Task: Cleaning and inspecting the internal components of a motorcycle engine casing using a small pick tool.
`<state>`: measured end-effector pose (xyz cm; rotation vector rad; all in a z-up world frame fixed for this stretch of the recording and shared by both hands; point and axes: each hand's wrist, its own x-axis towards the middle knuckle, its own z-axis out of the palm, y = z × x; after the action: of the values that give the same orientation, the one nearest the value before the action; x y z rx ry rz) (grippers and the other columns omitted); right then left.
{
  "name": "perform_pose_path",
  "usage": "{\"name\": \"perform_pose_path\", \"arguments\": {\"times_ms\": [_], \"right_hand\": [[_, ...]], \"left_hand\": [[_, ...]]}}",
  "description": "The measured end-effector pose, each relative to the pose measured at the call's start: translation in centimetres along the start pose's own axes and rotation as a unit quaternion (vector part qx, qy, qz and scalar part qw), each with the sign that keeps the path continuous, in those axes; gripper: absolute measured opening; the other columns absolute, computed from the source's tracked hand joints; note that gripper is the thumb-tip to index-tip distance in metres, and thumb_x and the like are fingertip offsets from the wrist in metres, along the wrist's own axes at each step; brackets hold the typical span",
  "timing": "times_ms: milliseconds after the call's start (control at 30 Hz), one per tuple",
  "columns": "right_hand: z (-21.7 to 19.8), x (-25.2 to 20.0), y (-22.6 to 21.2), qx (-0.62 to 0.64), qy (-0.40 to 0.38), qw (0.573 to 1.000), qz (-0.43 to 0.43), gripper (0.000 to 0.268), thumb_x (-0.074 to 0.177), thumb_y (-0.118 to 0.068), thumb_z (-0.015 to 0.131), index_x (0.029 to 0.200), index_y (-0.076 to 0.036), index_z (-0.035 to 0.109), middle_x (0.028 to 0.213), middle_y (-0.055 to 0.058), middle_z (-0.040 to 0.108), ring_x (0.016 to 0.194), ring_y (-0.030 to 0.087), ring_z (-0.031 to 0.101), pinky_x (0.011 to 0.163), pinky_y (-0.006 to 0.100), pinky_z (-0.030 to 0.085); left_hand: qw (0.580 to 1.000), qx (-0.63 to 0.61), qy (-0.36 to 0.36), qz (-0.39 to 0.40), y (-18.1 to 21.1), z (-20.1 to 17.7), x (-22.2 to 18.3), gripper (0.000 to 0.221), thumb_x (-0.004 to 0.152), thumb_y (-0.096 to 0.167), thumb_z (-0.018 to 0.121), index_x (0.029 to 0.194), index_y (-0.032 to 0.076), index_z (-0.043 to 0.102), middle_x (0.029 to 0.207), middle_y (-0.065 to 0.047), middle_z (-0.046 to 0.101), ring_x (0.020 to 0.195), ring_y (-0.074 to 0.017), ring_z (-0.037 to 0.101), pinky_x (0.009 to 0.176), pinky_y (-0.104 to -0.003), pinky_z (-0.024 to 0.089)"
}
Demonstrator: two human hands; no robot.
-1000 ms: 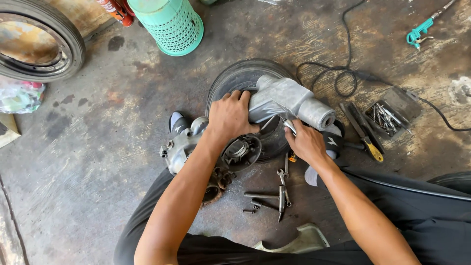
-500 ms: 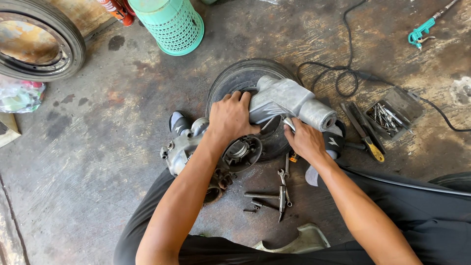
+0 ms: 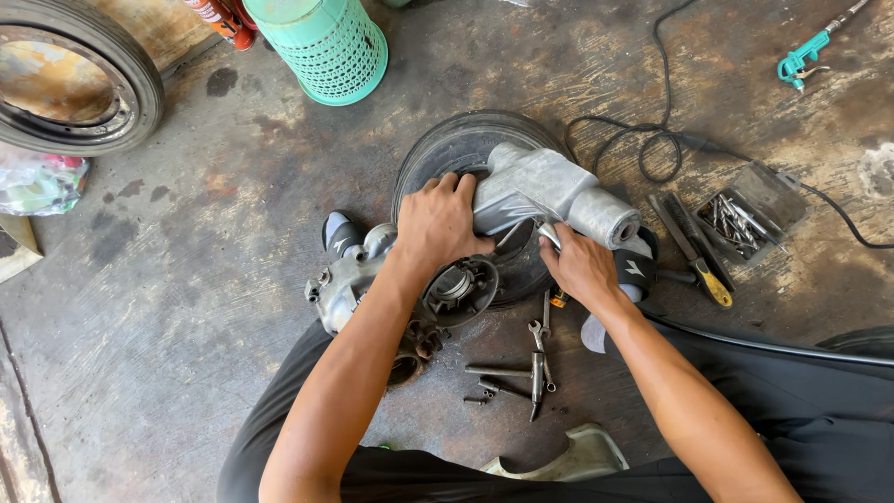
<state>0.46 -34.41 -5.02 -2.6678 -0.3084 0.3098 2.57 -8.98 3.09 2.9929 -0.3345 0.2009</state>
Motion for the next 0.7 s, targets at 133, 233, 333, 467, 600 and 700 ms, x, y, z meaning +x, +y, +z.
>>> {"name": "perform_pose_path", "arguments": {"times_ms": [133, 233, 333, 467, 600, 700], "right_hand": [[-0.11, -0.13, 0.0, 0.001, -0.012, 1.0, 0.003, 0.047, 0.105, -0.044, 0.042, 0.124, -0.005, 0.06, 0.091, 0.024, 0.075, 0.087, 0.048, 0.073, 0.071, 0.059, 0.056], [0.21, -0.1, 0.19, 0.0, -0.003, 1.0, 0.0, 0.044, 0.106, -0.043, 0.043, 0.122, -0.005, 0.06, 0.09, 0.024, 0.074, 0.087, 0.048, 0.073, 0.071, 0.059, 0.056], [0.31, 0.03, 0.35, -0.015, -0.007, 1.0, 0.004, 0.044, 0.104, -0.046, 0.043, 0.119, -0.008, 0.059, 0.088, 0.023, 0.075, 0.086, 0.046, 0.073, 0.072, 0.058, 0.057], [0.09, -0.16, 0.06, -0.01, -0.008, 1.0, 0.006, 0.042, 0.104, -0.043, 0.044, 0.119, -0.008, 0.06, 0.088, 0.022, 0.075, 0.086, 0.046, 0.074, 0.073, 0.058, 0.057], [0.2, -0.04, 0.22, -0.016, -0.005, 1.0, 0.0, 0.039, 0.104, -0.043, 0.045, 0.115, -0.009, 0.06, 0.085, 0.021, 0.074, 0.085, 0.045, 0.074, 0.073, 0.058, 0.057], [0.17, -0.08, 0.16, -0.003, -0.004, 1.0, 0.004, 0.04, 0.104, -0.042, 0.045, 0.117, -0.008, 0.06, 0.086, 0.023, 0.074, 0.086, 0.047, 0.073, 0.072, 0.059, 0.056]], "left_hand": [[1.0, 0.0, 0.001, 0.004, -0.06, 0.04, -0.04, 0.082, 0.048, 0.072, 0.076, 0.105, 0.015, 0.059, 0.092, -0.005, 0.062, 0.089, -0.029, 0.07, 0.067, -0.046, 0.061], [1.0, -0.008, 0.004, 0.009, -0.13, 0.18, -0.05, 0.083, 0.05, 0.073, 0.076, 0.105, 0.014, 0.059, 0.092, -0.005, 0.062, 0.089, -0.0301, 0.07, 0.067, -0.047, 0.061], [1.0, -0.001, 0.001, 0.009, -0.17, 0.3, 0.05, 0.084, 0.049, 0.074, 0.075, 0.106, 0.014, 0.059, 0.093, -0.005, 0.063, 0.09, -0.0297, 0.07, 0.068, -0.047, 0.061], [1.0, -0.002, -0.003, 0.008, -0.22, 0.47, 0.0, 0.085, 0.049, 0.075, 0.075, 0.106, 0.014, 0.059, 0.093, -0.005, 0.063, 0.091, -0.0298, 0.07, 0.068, -0.047, 0.062], [1.0, 0.006, 0.005, 0.011, -0.14, 0.35, 0.05, 0.083, 0.05, 0.074, 0.076, 0.105, 0.014, 0.059, 0.093, -0.005, 0.063, 0.09, -0.0297, 0.071, 0.067, -0.046, 0.061], [1.0, 0.005, -0.005, 0.011, -0.2, 0.36, 0.01, 0.084, 0.05, 0.075, 0.075, 0.106, 0.014, 0.059, 0.093, -0.005, 0.063, 0.092, -0.0302, 0.071, 0.068, -0.048, 0.062]]}}
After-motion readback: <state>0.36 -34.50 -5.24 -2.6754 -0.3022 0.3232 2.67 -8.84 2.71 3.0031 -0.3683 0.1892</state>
